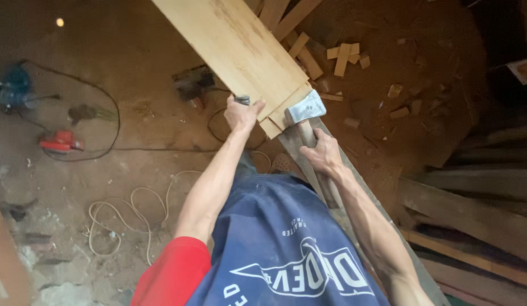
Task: The person uses a chisel and mallet to carve a notch into a wooden plank, then uses a circular saw to cut the plank. The person continues to carve and split the wood with the chisel and mallet.
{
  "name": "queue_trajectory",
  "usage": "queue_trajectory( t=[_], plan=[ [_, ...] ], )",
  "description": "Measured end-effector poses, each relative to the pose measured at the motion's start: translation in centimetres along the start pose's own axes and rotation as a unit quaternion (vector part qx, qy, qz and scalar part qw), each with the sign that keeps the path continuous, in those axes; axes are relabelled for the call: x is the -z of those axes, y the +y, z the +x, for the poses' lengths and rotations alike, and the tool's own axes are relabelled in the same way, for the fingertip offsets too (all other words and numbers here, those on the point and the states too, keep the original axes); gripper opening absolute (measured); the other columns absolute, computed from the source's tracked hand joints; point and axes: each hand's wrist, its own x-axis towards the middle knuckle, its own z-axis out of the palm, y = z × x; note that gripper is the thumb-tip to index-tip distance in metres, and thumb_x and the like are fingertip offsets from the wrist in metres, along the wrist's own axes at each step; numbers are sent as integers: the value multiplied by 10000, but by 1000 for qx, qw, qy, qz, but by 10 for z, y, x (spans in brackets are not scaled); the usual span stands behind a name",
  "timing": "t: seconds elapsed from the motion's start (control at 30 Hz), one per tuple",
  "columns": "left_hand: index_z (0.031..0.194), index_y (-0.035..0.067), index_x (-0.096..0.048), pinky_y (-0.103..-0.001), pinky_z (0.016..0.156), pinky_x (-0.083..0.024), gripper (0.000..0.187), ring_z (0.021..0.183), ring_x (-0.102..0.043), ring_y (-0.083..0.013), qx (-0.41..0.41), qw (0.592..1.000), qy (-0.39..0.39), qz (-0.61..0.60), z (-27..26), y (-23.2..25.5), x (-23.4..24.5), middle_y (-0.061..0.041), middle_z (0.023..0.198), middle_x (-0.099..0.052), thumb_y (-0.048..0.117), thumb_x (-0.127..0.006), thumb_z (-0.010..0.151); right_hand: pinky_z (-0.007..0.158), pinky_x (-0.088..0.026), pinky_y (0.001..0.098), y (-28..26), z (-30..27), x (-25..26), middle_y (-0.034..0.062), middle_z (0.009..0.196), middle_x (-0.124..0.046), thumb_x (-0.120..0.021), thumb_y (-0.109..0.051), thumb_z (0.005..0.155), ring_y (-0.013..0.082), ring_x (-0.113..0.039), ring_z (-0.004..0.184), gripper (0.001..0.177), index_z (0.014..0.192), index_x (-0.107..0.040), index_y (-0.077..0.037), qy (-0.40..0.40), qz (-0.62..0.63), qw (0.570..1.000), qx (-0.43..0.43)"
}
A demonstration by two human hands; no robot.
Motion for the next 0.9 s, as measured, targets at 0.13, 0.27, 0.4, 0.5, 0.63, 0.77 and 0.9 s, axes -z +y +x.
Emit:
queue_trajectory(
  t=[0.13, 0.27, 0.4, 0.5, 0.63, 0.77, 0.9],
  plan=[
    [1187, -17, -626, -378, 951, -556, 784, 988, -740, -310, 52, 998, -37, -8, -5, 8, -2, -182, 1059, -752, 416, -930, 608, 914, -575, 442, -20, -14, 8, 291, 1068, -715, -694, -281, 736, 372, -735, 974, 682, 1322, -557, 41, 40, 1, 999, 9],
    [1083, 3, -687, -391, 919, -541, 645, 967, -724, -321, 3, 999, -46, 21, -2, 8, 16, -175, 998, -757, 409, -922, 641, 915, -533, 511, -17, 2, -2, 318, 1097, -698, -671, -298, 846, 431, -691, 1010, 618, 1347, -548, 44, 10, -68, 998, -8],
    [906, 36, -736, -379, 779, -590, 308, 774, -759, -256, -110, 989, 83, -62, -11, 18, 38, -127, 811, -773, 249, -831, 705, 916, -518, 499, 6, 17, -13, 317, 1111, -678, -760, -330, 896, 409, -669, 1042, 628, 1313, -548, 88, -41, -27, 996, 74],
    [815, 16, -623, -357, 536, -493, 140, 567, -615, -202, -124, 923, -40, -363, -24, 40, 62, -99, 685, -647, 100, -731, 786, 758, -476, 424, 9, 20, -2, 221, 999, -681, -733, -292, 936, 285, -624, 858, 556, 1282, -585, 118, -147, 155, 977, 14],
    [785, 59, -620, -293, 515, -518, 62, 556, -637, -123, -227, 871, -161, -405, -37, 73, 67, -21, 657, -630, 55, -679, 767, 675, -547, 280, -2, 1, 20, 120, 907, -694, -704, -193, 903, 145, -659, 719, 503, 1319, -609, 74, -218, 301, 927, -44],
    [787, 75, -615, -280, 509, -502, 90, 555, -610, -111, -252, 890, -189, -331, -44, 80, 50, -4, 649, -616, 70, -684, 730, 660, -579, 304, -22, -22, 37, 115, 991, -704, -760, -92, 823, 170, -697, 736, 597, 1347, -512, 50, -195, 320, 925, -57],
    [795, 83, -616, -276, 549, -501, 88, 587, -615, -119, -295, 902, -171, -264, -47, 60, 34, -12, 657, -631, 97, -690, 750, 603, -580, 338, -34, -48, 65, 134, 957, -698, -757, -84, 807, 180, -693, 707, 615, 1348, -494, 39, -132, 223, 965, -26]
  ],
)
